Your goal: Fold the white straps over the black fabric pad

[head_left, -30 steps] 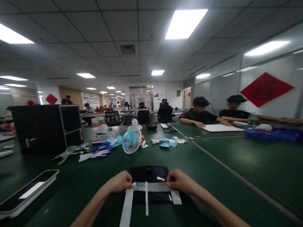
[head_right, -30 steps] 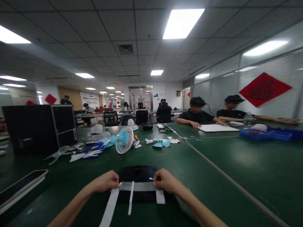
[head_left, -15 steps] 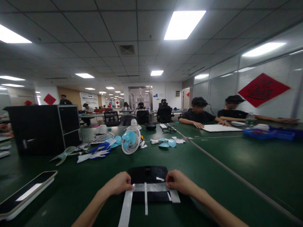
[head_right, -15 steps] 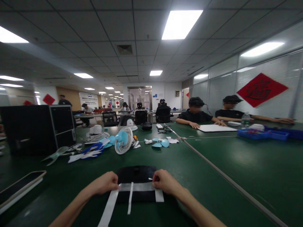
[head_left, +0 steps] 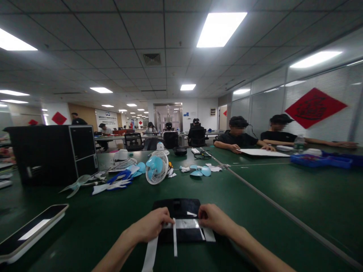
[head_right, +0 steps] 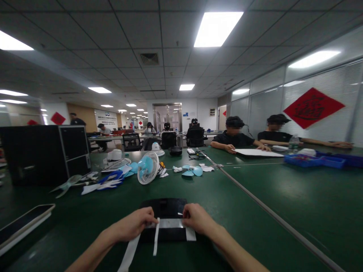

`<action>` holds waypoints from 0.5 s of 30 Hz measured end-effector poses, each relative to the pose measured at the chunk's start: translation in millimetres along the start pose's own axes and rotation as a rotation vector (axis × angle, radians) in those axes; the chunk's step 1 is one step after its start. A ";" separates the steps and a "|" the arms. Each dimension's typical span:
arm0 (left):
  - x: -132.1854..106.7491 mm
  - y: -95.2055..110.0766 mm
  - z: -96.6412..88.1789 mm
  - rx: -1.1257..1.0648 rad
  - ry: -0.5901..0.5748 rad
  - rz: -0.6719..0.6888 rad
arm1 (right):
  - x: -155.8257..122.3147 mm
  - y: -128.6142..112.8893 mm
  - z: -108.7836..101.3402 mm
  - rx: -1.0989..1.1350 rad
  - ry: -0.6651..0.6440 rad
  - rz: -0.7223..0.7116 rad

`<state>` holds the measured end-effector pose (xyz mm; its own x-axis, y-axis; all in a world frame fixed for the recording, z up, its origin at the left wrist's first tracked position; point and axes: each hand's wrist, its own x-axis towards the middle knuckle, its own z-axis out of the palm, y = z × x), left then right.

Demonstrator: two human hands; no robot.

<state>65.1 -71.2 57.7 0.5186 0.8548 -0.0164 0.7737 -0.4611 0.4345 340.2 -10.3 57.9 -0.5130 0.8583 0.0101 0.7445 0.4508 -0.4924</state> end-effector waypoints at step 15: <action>8.5 -16.1 9.0 0.027 0.060 0.092 | -32.8 -55.6 44.0 0.020 -0.134 -0.612</action>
<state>60.3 -58.7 42.4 0.5658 0.8210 0.0767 0.7339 -0.5438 0.4070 296.8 -74.3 46.7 -0.8939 0.4075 0.1868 0.2917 0.8451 -0.4479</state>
